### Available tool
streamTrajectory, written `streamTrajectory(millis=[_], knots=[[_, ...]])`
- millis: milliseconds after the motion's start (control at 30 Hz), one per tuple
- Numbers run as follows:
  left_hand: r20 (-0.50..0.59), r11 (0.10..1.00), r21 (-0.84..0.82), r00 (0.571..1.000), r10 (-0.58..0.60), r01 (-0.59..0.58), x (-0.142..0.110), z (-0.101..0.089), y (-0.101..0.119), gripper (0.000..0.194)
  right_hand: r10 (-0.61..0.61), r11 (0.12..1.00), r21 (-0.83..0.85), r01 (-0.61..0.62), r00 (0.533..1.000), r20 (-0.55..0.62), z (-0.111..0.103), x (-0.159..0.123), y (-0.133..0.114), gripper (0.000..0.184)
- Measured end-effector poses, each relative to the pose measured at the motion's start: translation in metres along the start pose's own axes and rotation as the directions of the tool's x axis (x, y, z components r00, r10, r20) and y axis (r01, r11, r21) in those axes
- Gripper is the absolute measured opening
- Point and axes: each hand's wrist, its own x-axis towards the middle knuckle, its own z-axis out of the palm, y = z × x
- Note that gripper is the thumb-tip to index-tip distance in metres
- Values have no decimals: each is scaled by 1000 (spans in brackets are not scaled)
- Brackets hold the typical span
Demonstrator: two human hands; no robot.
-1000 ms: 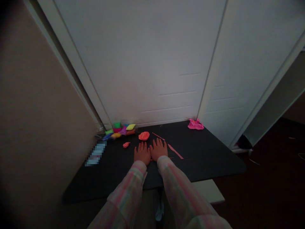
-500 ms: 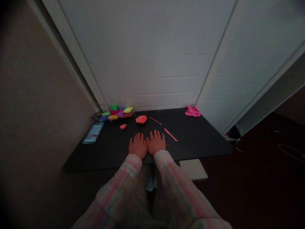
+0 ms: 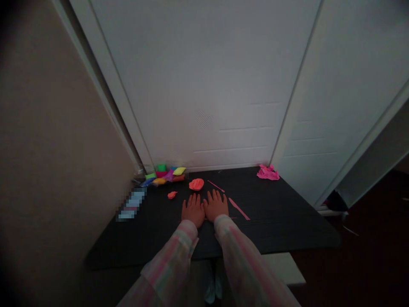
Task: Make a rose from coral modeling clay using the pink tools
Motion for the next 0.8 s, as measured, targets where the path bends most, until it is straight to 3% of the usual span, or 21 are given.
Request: streamTrajectory(millis=[267,567,800], knots=[[8,1000,4,1000,5,-5,-9,-6,2,48,-7,1000,11,7,1000,11,-4,-11,0,50],[-83,999,4,996,34,-34,-57,4,-1,48,-68,998,14,69,995,-79,4,-58,-1,48],[-72,999,-34,997,35,-37,-33,5,-4,49,-58,998,4,58,996,-72,2,-37,-1,48]])
